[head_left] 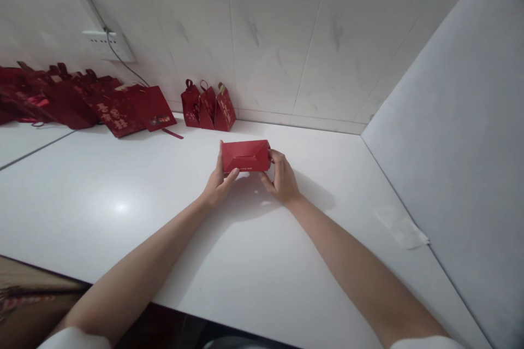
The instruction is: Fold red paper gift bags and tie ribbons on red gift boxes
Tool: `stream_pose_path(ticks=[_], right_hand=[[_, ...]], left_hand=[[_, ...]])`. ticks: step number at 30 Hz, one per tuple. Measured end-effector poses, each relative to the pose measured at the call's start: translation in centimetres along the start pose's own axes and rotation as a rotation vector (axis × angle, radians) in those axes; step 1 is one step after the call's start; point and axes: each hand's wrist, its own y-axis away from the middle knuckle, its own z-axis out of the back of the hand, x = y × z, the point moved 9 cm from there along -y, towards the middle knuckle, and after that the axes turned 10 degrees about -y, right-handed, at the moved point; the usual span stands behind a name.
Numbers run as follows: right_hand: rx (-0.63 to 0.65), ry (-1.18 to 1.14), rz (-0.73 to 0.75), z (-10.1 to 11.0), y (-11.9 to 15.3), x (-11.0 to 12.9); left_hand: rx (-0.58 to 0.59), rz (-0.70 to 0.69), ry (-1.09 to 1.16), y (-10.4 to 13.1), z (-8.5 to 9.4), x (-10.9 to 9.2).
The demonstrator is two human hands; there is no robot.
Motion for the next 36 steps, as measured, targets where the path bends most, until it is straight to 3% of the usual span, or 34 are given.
stream_pose_path(ticks=[18, 24, 29, 36], right_hand=[[-0.005, -0.071, 0.001, 0.1, 0.0, -0.1], [-0.055, -0.157, -0.108, 0.5, 0.2, -1.2], [0.035, -0.099, -0.143, 0.1, 0.1, -1.1], [0.058, -0.059, -0.154, -0.3, 0.3, -1.0]], left_hand=[[-0.005, -0.002, -0.048, 0.1, 0.1, -0.4], [0.009, 0.007, -0.109, 0.2, 0.0, -0.7], [-0.01, -0.021, -0.155, 0.3, 0.2, -1.1], [-0.003, -0.001, -0.11, 0.2, 0.1, -0.9]])
